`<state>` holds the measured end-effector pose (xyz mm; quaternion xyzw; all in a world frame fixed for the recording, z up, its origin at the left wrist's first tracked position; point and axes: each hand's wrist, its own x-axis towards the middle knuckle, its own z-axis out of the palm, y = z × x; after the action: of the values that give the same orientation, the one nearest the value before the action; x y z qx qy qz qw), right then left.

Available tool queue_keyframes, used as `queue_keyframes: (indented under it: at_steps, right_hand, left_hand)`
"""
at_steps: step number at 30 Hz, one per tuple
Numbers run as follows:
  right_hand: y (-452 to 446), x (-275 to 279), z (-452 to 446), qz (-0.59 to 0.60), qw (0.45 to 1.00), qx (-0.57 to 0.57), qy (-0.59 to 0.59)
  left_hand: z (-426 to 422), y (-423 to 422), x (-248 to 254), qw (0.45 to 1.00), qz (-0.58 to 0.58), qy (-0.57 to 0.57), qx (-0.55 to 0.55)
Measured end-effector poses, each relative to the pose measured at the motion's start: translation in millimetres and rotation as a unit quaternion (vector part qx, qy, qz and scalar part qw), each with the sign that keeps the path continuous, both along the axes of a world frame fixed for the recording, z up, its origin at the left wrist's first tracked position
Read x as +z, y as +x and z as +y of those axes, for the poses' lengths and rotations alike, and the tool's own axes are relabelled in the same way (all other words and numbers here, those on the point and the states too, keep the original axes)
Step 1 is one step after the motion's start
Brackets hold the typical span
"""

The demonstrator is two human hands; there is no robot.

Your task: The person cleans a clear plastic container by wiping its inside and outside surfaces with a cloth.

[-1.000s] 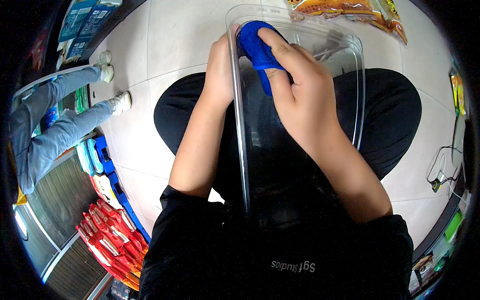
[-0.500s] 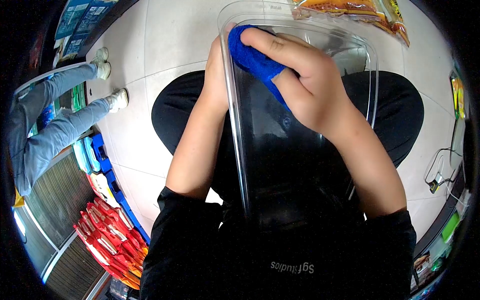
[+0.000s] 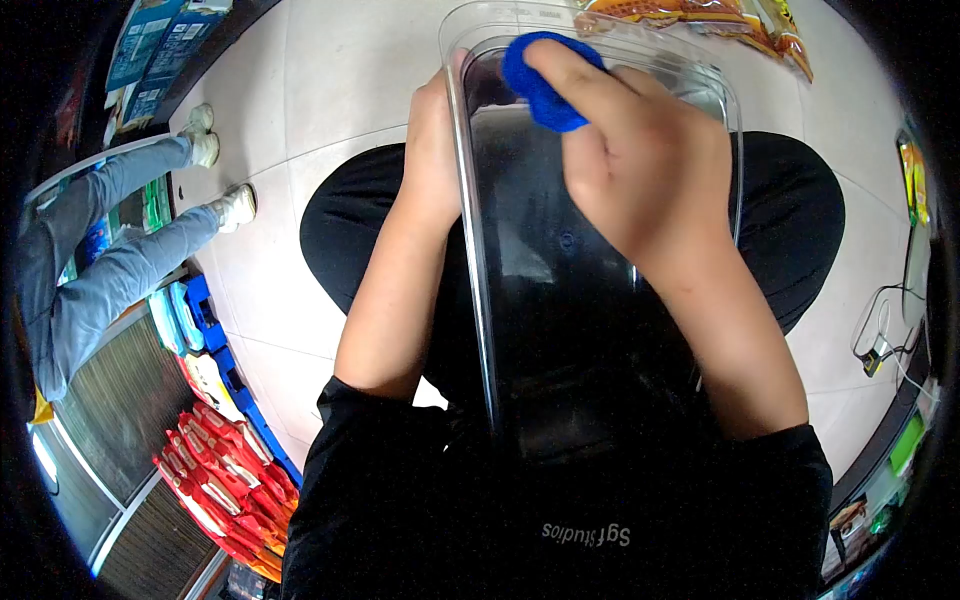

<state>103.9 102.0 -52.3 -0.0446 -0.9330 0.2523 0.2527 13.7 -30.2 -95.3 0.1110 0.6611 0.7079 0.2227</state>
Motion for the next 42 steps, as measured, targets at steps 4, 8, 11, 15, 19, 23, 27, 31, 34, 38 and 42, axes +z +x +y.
queue_keyframes:
  at_steps: [4,8,11,15,19,23,27,31,34,38,42]
  right_hand:
    - [13.6,-3.9,19.4,-0.023,1.000,-0.016,-0.005]
    - [22.0,-6.1,29.4,-0.033,0.998,-0.031,-0.050]
    - [25.7,-11.7,25.3,-0.032,0.993,-0.026,-0.108]
    - [12.8,-37.5,0.2,-0.130,0.917,0.047,-0.375]
    - [-9.2,-36.1,-26.5,-0.125,0.863,0.002,-0.489]
    - [-10.3,-27.8,-35.9,0.007,0.899,-0.003,-0.437]
    - [-9.7,-72.1,-33.8,-0.127,0.845,-0.038,-0.518]
    - [-9.0,-36.7,-37.2,-0.042,0.862,0.018,-0.504]
    - [-6.7,-4.9,-4.2,0.056,0.961,0.065,-0.263]
    - [-32.6,38.8,18.0,0.222,0.740,0.064,-0.632]
    - [-9.5,23.7,69.2,0.218,0.766,0.073,-0.601]
  left_hand:
    - [-1.1,-7.0,-3.2,0.998,0.001,0.002,-0.063]
    - [-1.2,-7.1,-5.9,0.995,0.075,-0.016,-0.070]
    - [0.1,-4.4,-2.3,0.993,0.080,-0.005,-0.084]
    - [0.6,-6.8,-3.7,0.995,0.061,0.006,-0.079]
    - [4.2,2.0,3.0,0.997,-0.042,0.055,-0.022]
    - [-1.0,-1.4,-0.7,0.994,-0.104,0.025,0.027]
    - [0.3,-7.5,-2.2,0.987,0.114,-0.057,-0.101]
    - [-0.9,-6.7,-4.5,0.993,0.057,0.022,-0.101]
    - [2.0,9.5,3.9,0.998,-0.041,0.036,0.028]
    - [-1.8,-6.1,-9.1,0.998,0.007,0.029,-0.052]
    - [3.1,-4.0,-1.4,0.996,-0.065,-0.016,-0.057]
